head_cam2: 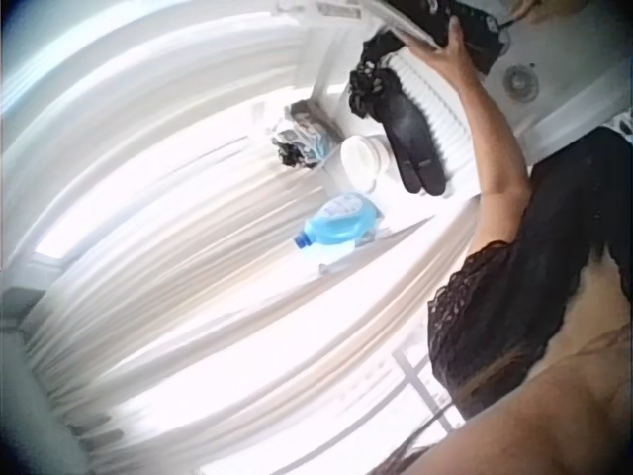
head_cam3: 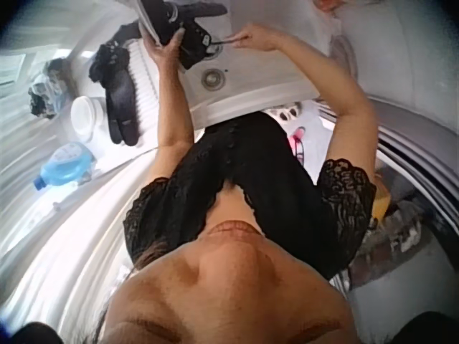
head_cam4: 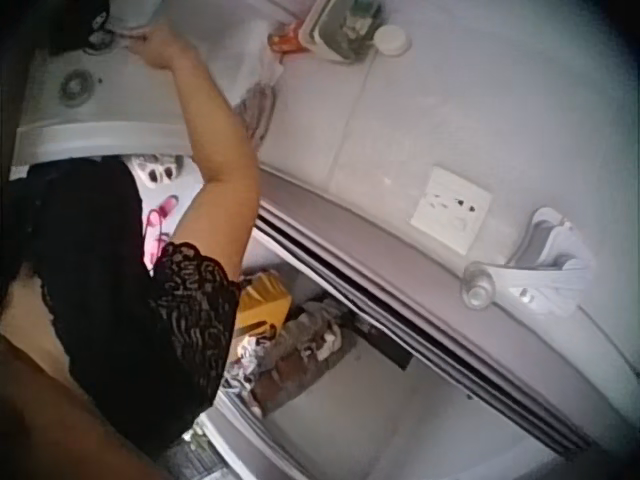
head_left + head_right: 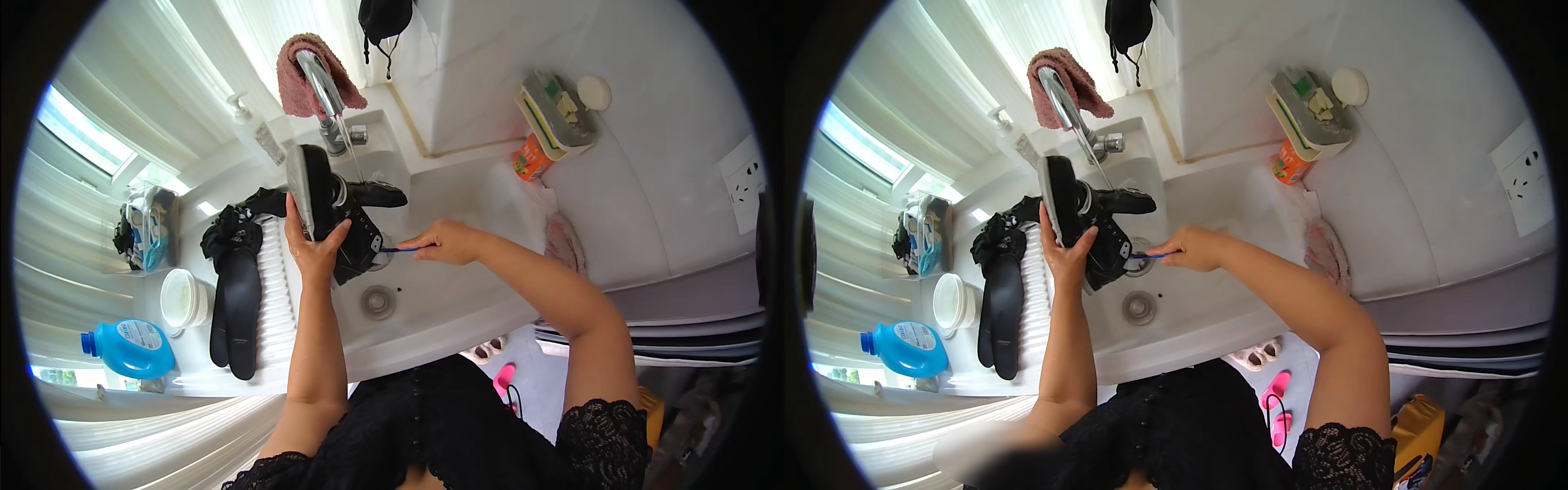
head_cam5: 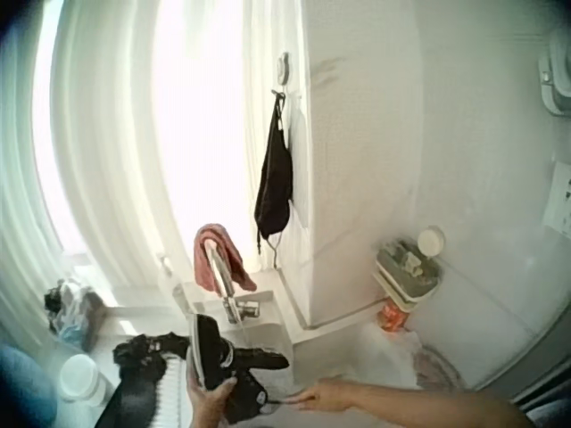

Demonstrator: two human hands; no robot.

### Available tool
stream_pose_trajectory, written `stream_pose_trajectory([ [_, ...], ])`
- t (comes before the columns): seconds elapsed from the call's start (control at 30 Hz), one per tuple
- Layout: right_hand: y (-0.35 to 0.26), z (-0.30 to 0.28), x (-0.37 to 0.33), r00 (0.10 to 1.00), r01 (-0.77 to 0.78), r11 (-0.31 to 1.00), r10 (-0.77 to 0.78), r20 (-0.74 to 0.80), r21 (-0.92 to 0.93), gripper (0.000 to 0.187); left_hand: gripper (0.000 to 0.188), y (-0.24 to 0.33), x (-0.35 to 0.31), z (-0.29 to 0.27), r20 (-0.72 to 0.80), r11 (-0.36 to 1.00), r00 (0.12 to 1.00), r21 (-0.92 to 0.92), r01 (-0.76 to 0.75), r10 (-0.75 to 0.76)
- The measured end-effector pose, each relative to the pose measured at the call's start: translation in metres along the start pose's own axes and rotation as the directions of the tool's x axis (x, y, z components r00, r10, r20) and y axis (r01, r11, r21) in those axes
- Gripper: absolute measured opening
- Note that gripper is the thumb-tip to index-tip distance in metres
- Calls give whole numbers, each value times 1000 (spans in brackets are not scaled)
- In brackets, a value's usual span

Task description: The person scrubs a black sneaker with a blue brush under running water, rinses it, and places it on a windowsill to dry. Then the person washes a black sock by hand under the tap and wrings it out.

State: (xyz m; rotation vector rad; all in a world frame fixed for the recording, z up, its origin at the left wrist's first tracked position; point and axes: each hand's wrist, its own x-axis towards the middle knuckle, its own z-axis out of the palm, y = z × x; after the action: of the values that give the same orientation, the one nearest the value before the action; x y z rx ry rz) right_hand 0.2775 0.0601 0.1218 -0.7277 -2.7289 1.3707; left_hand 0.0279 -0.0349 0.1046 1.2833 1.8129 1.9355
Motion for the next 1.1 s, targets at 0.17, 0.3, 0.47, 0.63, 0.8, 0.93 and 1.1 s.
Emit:
stream_pose_trajectory([
  [0.17,-25,13,12,992,-125,796,81,-101,-592,33,104,19,8,-3,-69,893,995,450,-33,71],
  [0.3,-27,-3,12,999,-3,923,-11,-33,-385,38,94,25,11,-5,-76,982,980,30,188,-185],
  [0.47,39,-1,18,917,398,917,-398,8,6,45,67,16,13,-8,80,871,944,-366,327,-321],
  [0.63,-37,-20,9,979,203,703,-121,166,-682,42,66,6,4,-6,70,908,928,-189,373,-367],
  [0.8,-31,-25,4,983,-15,675,-124,-133,-737,40,58,4,2,1,99,654,755,-434,619,-648],
  [0.93,-13,-32,-4,944,-19,732,-211,-253,-681,39,67,-16,-14,0,358,357,631,-590,724,-689],
  [1.1,-21,-39,-13,981,-10,714,-129,-146,-700,33,76,-38,-26,13,532,128,538,-624,771,-653],
])
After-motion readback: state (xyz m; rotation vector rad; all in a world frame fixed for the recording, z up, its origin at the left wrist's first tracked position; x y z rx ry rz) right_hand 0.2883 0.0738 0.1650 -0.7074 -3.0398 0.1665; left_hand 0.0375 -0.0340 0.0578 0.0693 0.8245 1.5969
